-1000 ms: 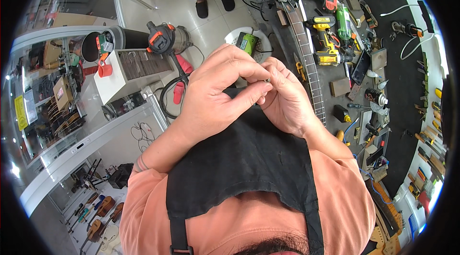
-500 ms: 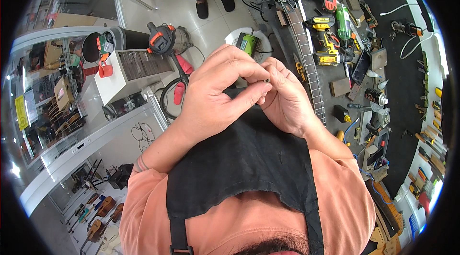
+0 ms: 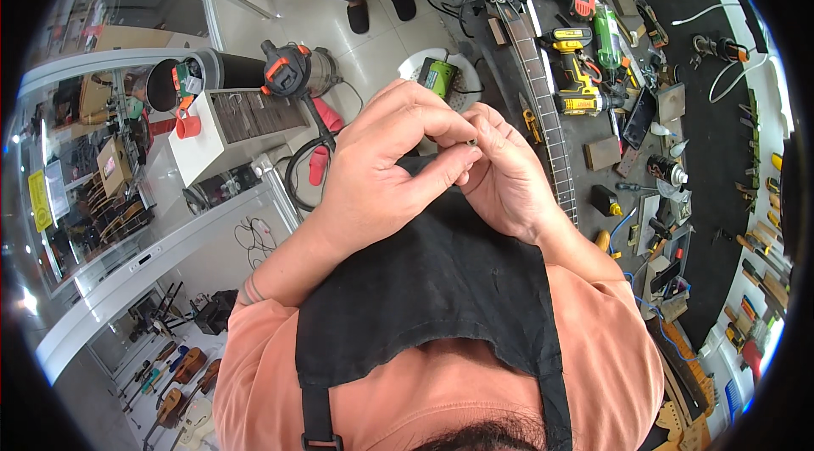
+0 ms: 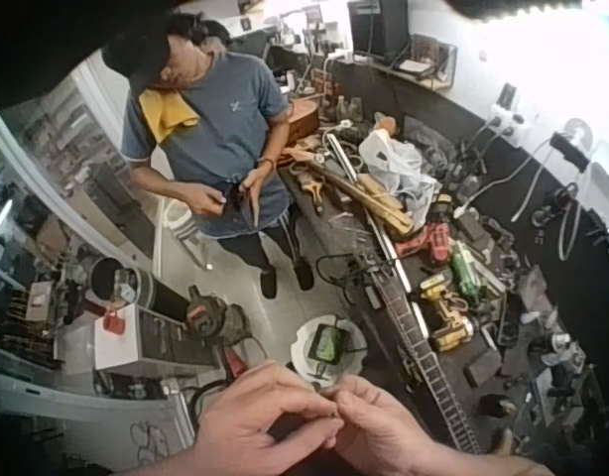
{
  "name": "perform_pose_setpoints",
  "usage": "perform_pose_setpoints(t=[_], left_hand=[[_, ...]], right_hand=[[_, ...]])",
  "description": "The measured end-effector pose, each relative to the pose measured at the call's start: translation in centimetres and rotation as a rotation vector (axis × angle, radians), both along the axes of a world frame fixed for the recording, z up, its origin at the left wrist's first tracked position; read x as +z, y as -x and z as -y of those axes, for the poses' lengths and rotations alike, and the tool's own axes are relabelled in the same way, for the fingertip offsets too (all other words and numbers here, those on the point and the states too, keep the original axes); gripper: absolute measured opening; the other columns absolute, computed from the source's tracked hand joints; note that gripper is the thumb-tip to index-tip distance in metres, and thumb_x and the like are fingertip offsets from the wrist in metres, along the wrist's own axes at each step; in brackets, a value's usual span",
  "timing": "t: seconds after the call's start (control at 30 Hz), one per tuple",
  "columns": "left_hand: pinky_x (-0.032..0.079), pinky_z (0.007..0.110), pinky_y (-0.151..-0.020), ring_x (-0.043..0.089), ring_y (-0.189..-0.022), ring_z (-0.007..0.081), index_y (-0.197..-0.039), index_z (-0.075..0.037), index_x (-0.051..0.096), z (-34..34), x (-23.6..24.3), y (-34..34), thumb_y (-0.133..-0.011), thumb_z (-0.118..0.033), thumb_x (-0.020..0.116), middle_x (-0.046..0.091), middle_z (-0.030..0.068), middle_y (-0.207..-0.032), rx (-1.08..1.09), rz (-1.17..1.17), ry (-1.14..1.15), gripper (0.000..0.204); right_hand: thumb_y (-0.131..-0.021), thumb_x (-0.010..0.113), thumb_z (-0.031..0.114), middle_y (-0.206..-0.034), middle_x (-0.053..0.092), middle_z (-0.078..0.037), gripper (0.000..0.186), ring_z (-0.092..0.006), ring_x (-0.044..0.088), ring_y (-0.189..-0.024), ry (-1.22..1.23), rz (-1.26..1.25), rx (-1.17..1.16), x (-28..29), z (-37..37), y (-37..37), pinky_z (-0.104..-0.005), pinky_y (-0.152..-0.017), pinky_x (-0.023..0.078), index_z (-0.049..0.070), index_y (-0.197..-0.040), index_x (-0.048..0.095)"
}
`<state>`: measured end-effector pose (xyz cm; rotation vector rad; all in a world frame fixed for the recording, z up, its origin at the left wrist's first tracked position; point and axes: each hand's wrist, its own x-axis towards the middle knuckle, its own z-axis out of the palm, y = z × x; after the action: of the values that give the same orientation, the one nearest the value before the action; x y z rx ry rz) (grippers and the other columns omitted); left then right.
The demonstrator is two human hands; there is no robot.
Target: The person sharpens a small metal tool on a sanding block and then uses a bench grinder to refine the tip. They repeatedly inspect the tool between sharpening steps.
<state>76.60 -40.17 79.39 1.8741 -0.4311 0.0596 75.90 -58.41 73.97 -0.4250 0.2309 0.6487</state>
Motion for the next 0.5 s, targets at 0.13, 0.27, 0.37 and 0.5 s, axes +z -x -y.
perform_pose_setpoints(t=[0.13,0.27,0.37,0.5], left_hand=[[0.050,0.029,-0.077,0.066,-0.087,0.0148,-0.105,0.000,0.077,0.08,-0.07,0.01,-0.082,0.007,0.087,0.068,0.0065,-0.098,0.003,-0.002,0.000,0.026],[0.050,0.029,-0.077,0.066,-0.086,0.0151,-0.104,-0.001,0.077,0.18,-0.03,0.01,-0.082,0.006,0.088,0.068,0.0061,-0.096,0.005,0.024,-0.029,0.026],[0.049,0.029,-0.076,0.066,-0.086,0.0156,-0.104,-0.001,0.077,0.31,0.05,-0.02,-0.081,0.006,0.088,0.069,0.0061,-0.095,0.009,0.034,-0.040,0.026],[0.050,0.030,-0.076,0.066,-0.085,0.0163,-0.103,-0.002,0.077,0.39,0.08,-0.11,-0.081,0.006,0.088,0.069,0.0061,-0.094,0.010,0.052,-0.051,0.026]], right_hand=[[-0.105,0.077,0.033,-0.099,0.069,-0.003,0.027,-0.0139,0.064,-0.084,0.001,-0.002,0.006,0.11,0.19,-0.04,-0.0301,-0.080,0.052,0.009,-0.110,0.066],[-0.104,0.077,0.033,-0.099,0.069,-0.002,0.027,-0.0138,0.063,-0.084,0.034,-0.007,-0.005,0.00,0.20,0.15,-0.0302,-0.080,0.052,0.010,-0.109,0.065],[-0.104,0.077,0.033,-0.099,0.069,-0.002,0.026,-0.0136,0.064,-0.084,0.042,-0.006,-0.006,-0.15,0.24,0.20,-0.0301,-0.080,0.053,0.010,-0.108,0.066],[-0.104,0.077,0.033,-0.098,0.069,-0.002,0.026,-0.0134,0.064,-0.084,0.038,0.011,-0.002,-0.16,0.40,0.08,-0.0299,-0.079,0.053,0.010,-0.108,0.066]])
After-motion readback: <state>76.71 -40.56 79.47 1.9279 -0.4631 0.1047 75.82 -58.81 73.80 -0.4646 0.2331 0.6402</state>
